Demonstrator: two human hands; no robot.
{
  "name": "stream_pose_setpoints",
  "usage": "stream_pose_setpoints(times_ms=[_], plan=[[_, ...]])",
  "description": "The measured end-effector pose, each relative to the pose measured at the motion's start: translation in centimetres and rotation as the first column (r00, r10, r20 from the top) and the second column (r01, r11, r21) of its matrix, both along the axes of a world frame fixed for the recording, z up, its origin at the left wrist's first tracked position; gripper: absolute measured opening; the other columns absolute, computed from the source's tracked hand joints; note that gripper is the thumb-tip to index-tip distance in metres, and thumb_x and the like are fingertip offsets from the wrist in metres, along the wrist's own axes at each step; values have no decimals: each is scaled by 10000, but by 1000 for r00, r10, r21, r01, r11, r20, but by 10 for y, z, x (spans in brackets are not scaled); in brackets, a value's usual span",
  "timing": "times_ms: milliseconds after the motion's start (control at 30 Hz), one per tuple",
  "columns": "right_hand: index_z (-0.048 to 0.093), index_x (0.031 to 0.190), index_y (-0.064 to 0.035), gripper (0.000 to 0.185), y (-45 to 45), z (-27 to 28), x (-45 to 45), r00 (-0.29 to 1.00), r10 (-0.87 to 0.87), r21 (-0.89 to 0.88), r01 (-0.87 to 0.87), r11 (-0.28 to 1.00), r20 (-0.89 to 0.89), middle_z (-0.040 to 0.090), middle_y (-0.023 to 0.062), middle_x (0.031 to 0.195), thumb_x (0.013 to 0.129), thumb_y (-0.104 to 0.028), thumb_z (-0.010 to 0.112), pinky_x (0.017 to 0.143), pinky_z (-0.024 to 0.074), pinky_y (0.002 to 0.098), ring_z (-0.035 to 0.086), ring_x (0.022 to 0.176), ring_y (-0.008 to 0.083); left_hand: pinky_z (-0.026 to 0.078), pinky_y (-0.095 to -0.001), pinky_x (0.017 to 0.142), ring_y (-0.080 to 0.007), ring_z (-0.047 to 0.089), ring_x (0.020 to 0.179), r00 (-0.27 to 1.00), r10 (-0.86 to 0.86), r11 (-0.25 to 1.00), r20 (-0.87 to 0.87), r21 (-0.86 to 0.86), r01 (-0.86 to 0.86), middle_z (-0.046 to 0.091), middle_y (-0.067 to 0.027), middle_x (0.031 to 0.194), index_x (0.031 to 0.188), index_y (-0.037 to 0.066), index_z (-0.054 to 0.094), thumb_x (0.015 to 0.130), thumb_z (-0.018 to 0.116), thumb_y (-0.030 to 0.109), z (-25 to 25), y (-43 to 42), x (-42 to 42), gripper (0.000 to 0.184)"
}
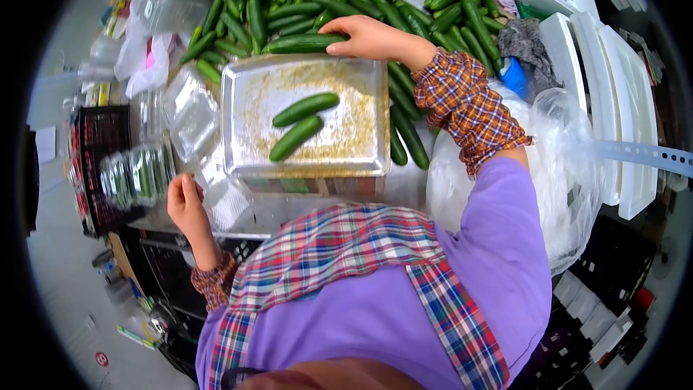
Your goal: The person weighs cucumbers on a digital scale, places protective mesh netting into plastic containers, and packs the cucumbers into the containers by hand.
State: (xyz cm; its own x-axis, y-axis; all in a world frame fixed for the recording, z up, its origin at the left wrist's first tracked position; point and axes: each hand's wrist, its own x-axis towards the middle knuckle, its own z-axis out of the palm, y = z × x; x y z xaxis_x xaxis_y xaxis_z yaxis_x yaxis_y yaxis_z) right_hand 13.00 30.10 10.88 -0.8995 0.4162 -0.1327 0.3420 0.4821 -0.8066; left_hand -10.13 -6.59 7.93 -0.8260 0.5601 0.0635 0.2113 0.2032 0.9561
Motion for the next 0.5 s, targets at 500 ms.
stream_pose_setpoints(times_ms=[500], plan=[[626,1108,-52,288,-74,-60,-47,985,173,542,-139,829,-12,615,157,1100,896,-227,543,914,434,415,552,1043,341,351,-183,555,-37,450,607,999,0,996,50,91,-4,523,17,665,905,-23,604,937,557,150,-2,-79,24,182]])
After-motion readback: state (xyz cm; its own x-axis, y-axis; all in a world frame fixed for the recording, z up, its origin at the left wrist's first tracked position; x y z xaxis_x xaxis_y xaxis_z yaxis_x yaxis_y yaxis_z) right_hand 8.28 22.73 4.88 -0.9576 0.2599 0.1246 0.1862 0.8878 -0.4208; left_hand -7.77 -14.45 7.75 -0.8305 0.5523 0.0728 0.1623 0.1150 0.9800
